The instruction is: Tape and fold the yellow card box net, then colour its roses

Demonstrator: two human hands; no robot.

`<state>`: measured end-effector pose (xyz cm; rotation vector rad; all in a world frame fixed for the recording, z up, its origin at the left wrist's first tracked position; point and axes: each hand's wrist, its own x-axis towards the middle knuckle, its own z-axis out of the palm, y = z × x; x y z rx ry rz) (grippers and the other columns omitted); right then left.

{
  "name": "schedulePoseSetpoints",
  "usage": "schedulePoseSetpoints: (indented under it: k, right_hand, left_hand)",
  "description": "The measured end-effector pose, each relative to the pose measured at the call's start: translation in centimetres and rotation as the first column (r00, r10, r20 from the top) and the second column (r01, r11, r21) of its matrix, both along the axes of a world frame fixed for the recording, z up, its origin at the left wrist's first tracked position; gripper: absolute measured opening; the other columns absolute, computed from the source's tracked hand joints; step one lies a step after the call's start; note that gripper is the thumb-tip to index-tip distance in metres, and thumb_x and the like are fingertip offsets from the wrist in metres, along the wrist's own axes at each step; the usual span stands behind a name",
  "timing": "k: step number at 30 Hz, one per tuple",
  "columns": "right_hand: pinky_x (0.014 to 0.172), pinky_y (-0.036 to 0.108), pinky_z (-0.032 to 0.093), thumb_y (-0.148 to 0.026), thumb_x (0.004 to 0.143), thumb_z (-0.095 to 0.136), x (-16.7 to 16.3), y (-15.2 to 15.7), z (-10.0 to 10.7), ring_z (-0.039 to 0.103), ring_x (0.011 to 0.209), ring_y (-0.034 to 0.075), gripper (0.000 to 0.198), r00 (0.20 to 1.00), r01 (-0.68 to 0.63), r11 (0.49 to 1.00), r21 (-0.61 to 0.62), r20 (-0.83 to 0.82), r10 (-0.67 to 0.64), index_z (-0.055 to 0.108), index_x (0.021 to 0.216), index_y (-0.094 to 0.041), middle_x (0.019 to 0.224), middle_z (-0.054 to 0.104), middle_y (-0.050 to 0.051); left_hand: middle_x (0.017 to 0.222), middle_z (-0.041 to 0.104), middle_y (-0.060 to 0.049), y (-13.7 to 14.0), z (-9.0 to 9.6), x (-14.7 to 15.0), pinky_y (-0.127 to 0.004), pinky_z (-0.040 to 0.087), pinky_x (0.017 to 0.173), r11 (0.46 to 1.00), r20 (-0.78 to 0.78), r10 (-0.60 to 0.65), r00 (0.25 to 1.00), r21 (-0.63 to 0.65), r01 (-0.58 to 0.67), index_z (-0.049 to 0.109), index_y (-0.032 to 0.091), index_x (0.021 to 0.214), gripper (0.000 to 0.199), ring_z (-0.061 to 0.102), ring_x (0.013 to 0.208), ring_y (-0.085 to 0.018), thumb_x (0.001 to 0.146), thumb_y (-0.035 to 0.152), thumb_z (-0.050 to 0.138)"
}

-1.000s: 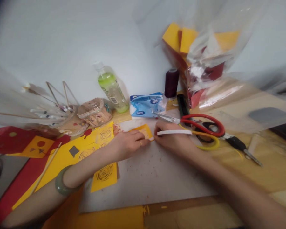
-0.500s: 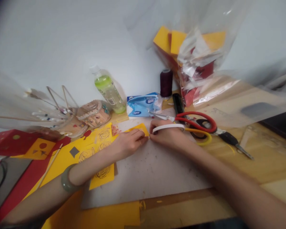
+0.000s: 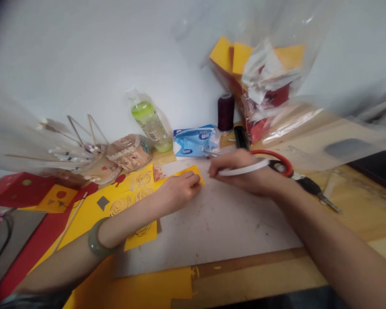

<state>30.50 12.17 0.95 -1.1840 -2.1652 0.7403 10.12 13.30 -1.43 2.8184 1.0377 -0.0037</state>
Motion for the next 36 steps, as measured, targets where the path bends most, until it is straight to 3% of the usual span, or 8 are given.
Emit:
schedulePoseSetpoints:
  k: [3, 6, 13, 16, 21, 26, 30, 36]
  right_hand:
    - [0.068, 0.031, 0.047, -0.029, 0.072, 0.061, 0.7, -0.6, 1.7, 0.061, 0.077, 0.019, 0.009, 0.877, 0.363, 0.929, 0.073, -0.363, -0.314, 0.058, 0.067, -0.023, 0.077, 0.065, 0.003]
    - [0.06, 0.029, 0.044, -0.034, 0.073, 0.062, 0.5, -0.5, 2.0, 0.058, 0.069, 0.017, 0.012, 0.782, 0.552, 0.833, 0.042, -0.374, -0.499, 0.057, 0.07, -0.023, 0.075, 0.063, 0.003]
    - [0.064, 0.033, 0.047, -0.035, 0.076, 0.056, -1.6, 0.8, -1.6, 0.061, 0.075, 0.021, 0.02, 0.891, 0.452, 0.873, 0.181, -0.058, -0.45, 0.057, 0.089, -0.02, 0.086, 0.065, 0.006]
    - [0.081, 0.043, 0.045, -0.034, 0.07, 0.06, -2.7, 1.3, -3.0, 0.059, 0.091, 0.026, 0.031, 0.932, 0.333, 0.913, 0.234, 0.061, -0.356, 0.055, 0.096, -0.019, 0.096, 0.063, 0.009]
    - [0.106, 0.053, 0.017, -0.036, 0.064, 0.067, -4.0, 1.5, -4.0, 0.057, 0.102, 0.03, 0.041, 0.942, 0.197, 0.931, 0.308, 0.205, -0.267, 0.053, 0.1, -0.021, 0.101, 0.063, 0.01]
    - [0.103, 0.055, 0.022, -0.039, 0.07, 0.058, -4.1, 1.5, -4.4, 0.059, 0.101, 0.029, 0.036, 0.902, 0.13, 0.931, 0.341, 0.349, -0.254, 0.052, 0.099, -0.02, 0.102, 0.064, 0.011]
    - [0.101, 0.056, 0.023, -0.042, 0.072, 0.053, -3.8, 1.6, -4.8, 0.06, 0.099, 0.029, 0.037, 0.9, 0.109, 0.916, 0.385, 0.353, -0.256, 0.051, 0.101, -0.018, 0.099, 0.066, 0.01]
    - [0.1, 0.05, 0.028, -0.042, 0.074, 0.05, -3.0, 2.0, -4.9, 0.057, 0.102, 0.03, 0.038, 0.899, 0.115, 0.88, 0.461, 0.329, -0.29, 0.052, 0.101, -0.015, 0.101, 0.064, 0.014]
  left_hand:
    - [0.085, 0.056, -0.004, 0.2, -0.4, -0.3, -0.028, 0.044, 0.065, 1.0, 0.036, 0.007, 0.999, -0.017, -0.007, 0.052, 0.015, 0.085, 0.021, 0.054, 0.077, -0.016, 0.09, 0.019, 0.032]
    - [0.09, 0.059, -0.004, 0.6, -0.6, -1.0, -0.028, 0.046, 0.069, 1.0, 0.058, -0.021, 0.998, -0.022, 0.022, 0.056, 0.017, 0.091, 0.023, 0.056, 0.081, -0.016, 0.091, 0.02, 0.033]
    - [0.109, 0.062, -0.007, 0.3, -0.2, -4.5, -0.034, 0.046, 0.088, 0.989, 0.375, -0.132, 0.918, 0.108, 0.098, 0.059, 0.016, 0.107, 0.037, 0.054, 0.102, -0.016, 0.082, 0.003, 0.035]
    - [0.107, 0.063, -0.007, -0.3, 0.1, -6.1, -0.038, 0.048, 0.086, 0.98, 0.35, -0.136, 0.927, 0.186, 0.073, 0.06, 0.017, 0.106, 0.034, 0.054, 0.102, -0.018, 0.084, 0.007, 0.036]
    - [0.108, 0.063, -0.007, -0.6, 0.7, -10.0, -0.041, 0.047, 0.089, 0.966, 0.34, -0.091, 0.936, 0.26, 0.0, 0.059, 0.017, 0.107, 0.035, 0.053, 0.105, -0.019, 0.083, 0.005, 0.037]
    - [0.1, 0.065, -0.009, -1.6, 1.4, -14.5, -0.037, 0.051, 0.083, 0.973, 0.3, 0.011, 0.954, 0.216, -0.079, 0.062, 0.014, 0.101, 0.03, 0.057, 0.098, -0.019, 0.084, 0.006, 0.039]
    - [0.101, 0.066, -0.007, -4.0, 2.0, -16.1, -0.032, 0.051, 0.082, 0.99, 0.228, -0.033, 0.973, 0.139, 0.001, 0.062, 0.016, 0.102, 0.023, 0.06, 0.095, -0.016, 0.089, 0.018, 0.043]
    - [0.098, 0.068, -0.008, -7.7, 1.2, -16.6, -0.034, 0.054, 0.078, 0.948, 0.111, -0.134, 0.985, 0.305, 0.094, 0.061, 0.013, 0.102, 0.027, 0.063, 0.09, -0.019, 0.086, 0.032, 0.051]
